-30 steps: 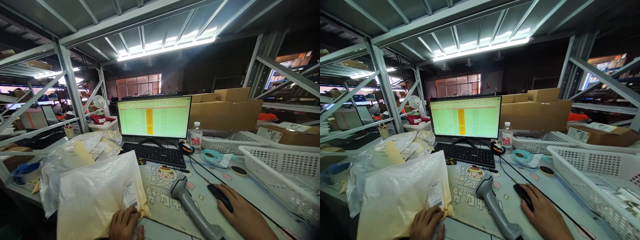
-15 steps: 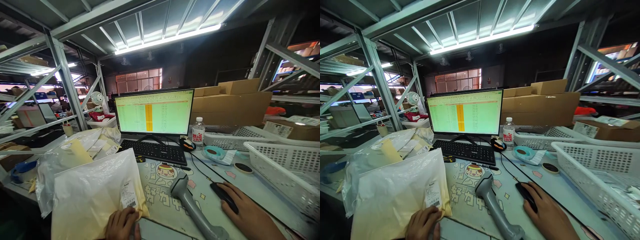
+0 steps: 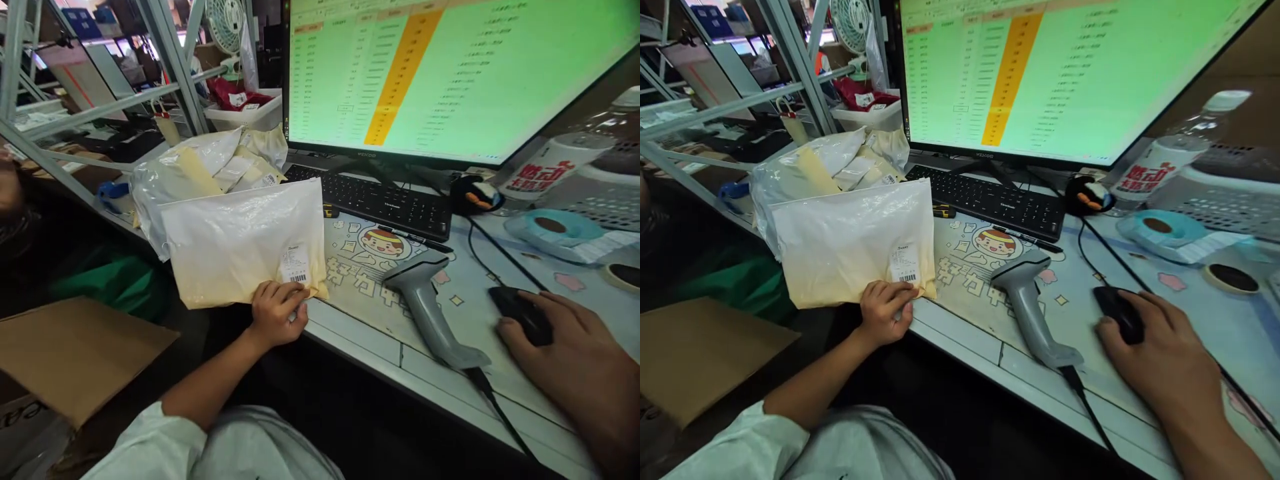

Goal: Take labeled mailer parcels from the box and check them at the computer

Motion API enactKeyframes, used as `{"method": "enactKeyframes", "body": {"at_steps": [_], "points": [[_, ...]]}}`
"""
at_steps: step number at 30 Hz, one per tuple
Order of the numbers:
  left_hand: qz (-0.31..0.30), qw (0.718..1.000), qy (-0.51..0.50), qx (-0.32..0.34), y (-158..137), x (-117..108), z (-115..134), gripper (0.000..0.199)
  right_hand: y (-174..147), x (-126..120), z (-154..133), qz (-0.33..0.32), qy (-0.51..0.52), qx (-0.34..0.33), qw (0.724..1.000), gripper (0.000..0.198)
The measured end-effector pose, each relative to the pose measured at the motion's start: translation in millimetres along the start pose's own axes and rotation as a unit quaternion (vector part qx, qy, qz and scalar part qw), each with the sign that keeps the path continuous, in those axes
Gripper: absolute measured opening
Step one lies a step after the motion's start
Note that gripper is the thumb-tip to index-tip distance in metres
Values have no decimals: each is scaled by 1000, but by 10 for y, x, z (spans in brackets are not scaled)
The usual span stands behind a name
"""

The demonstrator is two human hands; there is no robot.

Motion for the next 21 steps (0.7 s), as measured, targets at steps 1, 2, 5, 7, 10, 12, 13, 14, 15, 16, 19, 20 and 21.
{"method": "enactKeyframes", "body": {"at_steps": [1,2,5,7,10,12,13,14,15,16,19,20,21], "points": [[1,1000,-1,1,-1,-2,5,23,1,8,11,0,0,-2,1000,69],[1,1000,-3,2,0,-4,9,23,5,17,26,0,-1,-2,1000,70],[1,1000,-5,0,4,-1,10,23,27,48,75,-8,-6,6,1000,73],[1,1000,-6,0,6,3,9,23,36,59,95,-10,-6,13,1000,74],[4,1000,-4,-2,4,3,9,24,33,49,82,-7,-6,13,1000,75],[5,1000,-2,-4,3,-1,9,24,22,22,47,-5,-3,12,1000,75],[4,1000,-2,-5,3,-2,9,24,15,5,24,-6,0,12,1000,75],[4,1000,-2,-4,2,-3,10,24,7,-13,2,-7,3,14,1000,74],[5,1000,-2,-2,2,-3,11,24,-1,-30,-18,-10,6,18,1000,74],[5,1000,-3,0,2,-3,12,24,-9,-44,-36,-13,9,22,1000,75],[5,1000,-4,1,0,-2,15,24,-26,-63,-64,-22,16,31,999,77],[6,1000,-3,1,0,-3,15,24,-29,-65,-66,-17,16,31,999,78],[7,1000,-2,1,0,-5,15,24,-30,-64,-65,-13,16,28,999,77]]}}
Point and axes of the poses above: each hand's wrist, its own y-axis towards the middle knuckle, its own x-axis out of the palm, z = x × y, the point moved 3 cm from there along y, towards the middle knuckle, and after that the axes turned 12 degrees about -z, right-handed, at the moved point
